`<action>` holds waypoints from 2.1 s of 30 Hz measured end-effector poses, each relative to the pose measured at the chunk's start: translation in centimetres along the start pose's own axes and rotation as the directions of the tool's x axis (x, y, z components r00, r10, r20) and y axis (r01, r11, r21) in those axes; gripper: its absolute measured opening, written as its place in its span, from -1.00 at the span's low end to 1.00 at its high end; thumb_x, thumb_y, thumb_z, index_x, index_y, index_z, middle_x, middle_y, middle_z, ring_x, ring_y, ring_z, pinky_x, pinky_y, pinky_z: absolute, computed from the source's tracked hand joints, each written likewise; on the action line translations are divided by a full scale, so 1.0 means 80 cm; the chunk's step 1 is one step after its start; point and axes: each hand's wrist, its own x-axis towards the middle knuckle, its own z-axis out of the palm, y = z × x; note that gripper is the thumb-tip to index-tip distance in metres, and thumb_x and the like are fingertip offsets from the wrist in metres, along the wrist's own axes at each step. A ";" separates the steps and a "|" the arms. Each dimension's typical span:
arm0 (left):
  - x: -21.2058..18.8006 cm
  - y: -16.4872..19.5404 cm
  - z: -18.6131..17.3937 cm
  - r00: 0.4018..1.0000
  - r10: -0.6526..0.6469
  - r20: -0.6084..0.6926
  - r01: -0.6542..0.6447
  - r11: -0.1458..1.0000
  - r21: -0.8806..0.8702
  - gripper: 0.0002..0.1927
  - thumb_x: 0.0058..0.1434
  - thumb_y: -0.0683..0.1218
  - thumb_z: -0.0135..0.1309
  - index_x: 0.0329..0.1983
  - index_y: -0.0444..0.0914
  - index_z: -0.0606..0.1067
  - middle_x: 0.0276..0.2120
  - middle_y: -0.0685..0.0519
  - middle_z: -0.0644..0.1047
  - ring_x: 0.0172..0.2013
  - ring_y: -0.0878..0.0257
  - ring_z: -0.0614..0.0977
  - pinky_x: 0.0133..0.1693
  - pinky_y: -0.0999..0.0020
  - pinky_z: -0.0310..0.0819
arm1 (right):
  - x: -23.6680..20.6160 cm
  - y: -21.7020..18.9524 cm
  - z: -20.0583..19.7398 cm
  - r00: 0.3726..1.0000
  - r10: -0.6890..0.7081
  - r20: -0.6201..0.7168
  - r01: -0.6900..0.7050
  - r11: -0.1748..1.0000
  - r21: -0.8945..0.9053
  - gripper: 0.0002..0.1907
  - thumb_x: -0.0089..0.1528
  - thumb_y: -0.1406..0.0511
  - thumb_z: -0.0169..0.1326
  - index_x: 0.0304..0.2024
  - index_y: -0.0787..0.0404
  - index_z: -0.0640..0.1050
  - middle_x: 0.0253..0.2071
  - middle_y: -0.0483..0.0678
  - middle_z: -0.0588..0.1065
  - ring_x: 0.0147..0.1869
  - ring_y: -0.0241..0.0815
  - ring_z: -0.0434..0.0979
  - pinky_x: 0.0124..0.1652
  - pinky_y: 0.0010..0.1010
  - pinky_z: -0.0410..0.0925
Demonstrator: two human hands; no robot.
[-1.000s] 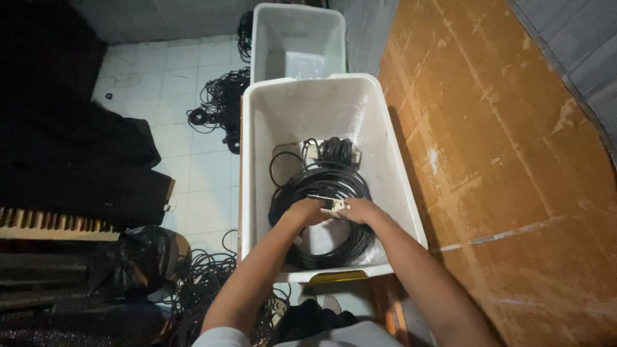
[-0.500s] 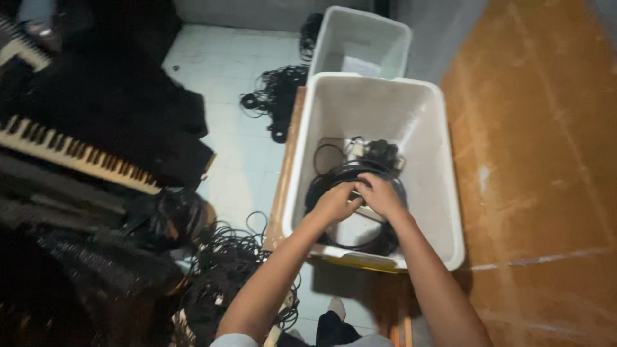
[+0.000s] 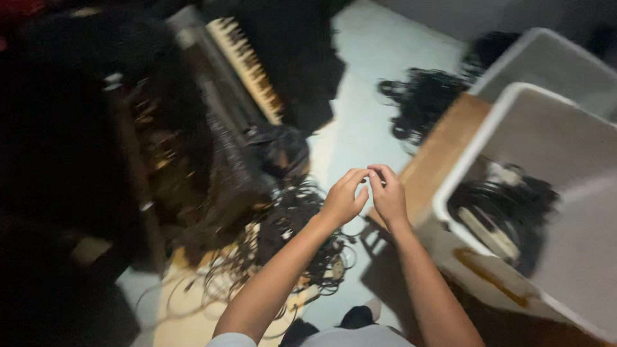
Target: The person picks up a coiled extension cable with a power strip, places it into a white plastic bin, and repeats the action with a second coiled extension cable.
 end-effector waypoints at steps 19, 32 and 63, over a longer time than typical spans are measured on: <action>-0.278 -0.021 -0.277 0.735 -0.310 -0.603 0.508 0.840 0.188 -0.70 0.28 -0.16 0.01 0.07 -0.23 0.51 -0.05 -0.11 0.60 -0.03 -0.07 0.64 -0.03 0.14 0.53 | -0.128 -0.107 0.338 0.660 -0.183 0.729 0.016 0.973 0.230 -0.71 0.35 0.27 0.04 0.07 0.28 0.53 -0.10 0.04 0.61 -0.05 -0.25 0.61 -0.07 -0.42 0.42; -0.238 -0.075 -0.281 0.801 -0.362 -0.477 0.483 0.862 0.156 -0.73 0.28 -0.16 0.01 0.03 -0.25 0.53 -0.04 -0.14 0.59 -0.04 -0.12 0.62 -0.05 0.12 0.51 | -0.094 -0.078 0.347 0.677 -0.002 0.736 -0.042 0.998 0.041 -0.63 0.34 0.20 0.05 0.14 0.23 0.53 -0.13 0.05 0.63 -0.11 -0.13 0.59 -0.09 -0.38 0.43; -0.174 -0.136 -0.143 0.960 -0.056 0.276 0.076 0.995 -0.062 -0.55 0.11 -0.27 0.02 0.13 -0.30 0.42 0.09 -0.20 0.47 0.08 -0.20 0.53 0.05 0.09 0.45 | -0.189 -0.009 0.219 0.948 0.317 -0.036 -0.318 0.931 -0.178 -0.48 0.29 0.16 0.07 0.27 0.19 0.41 0.22 0.16 0.48 0.26 0.07 0.51 0.18 -0.24 0.35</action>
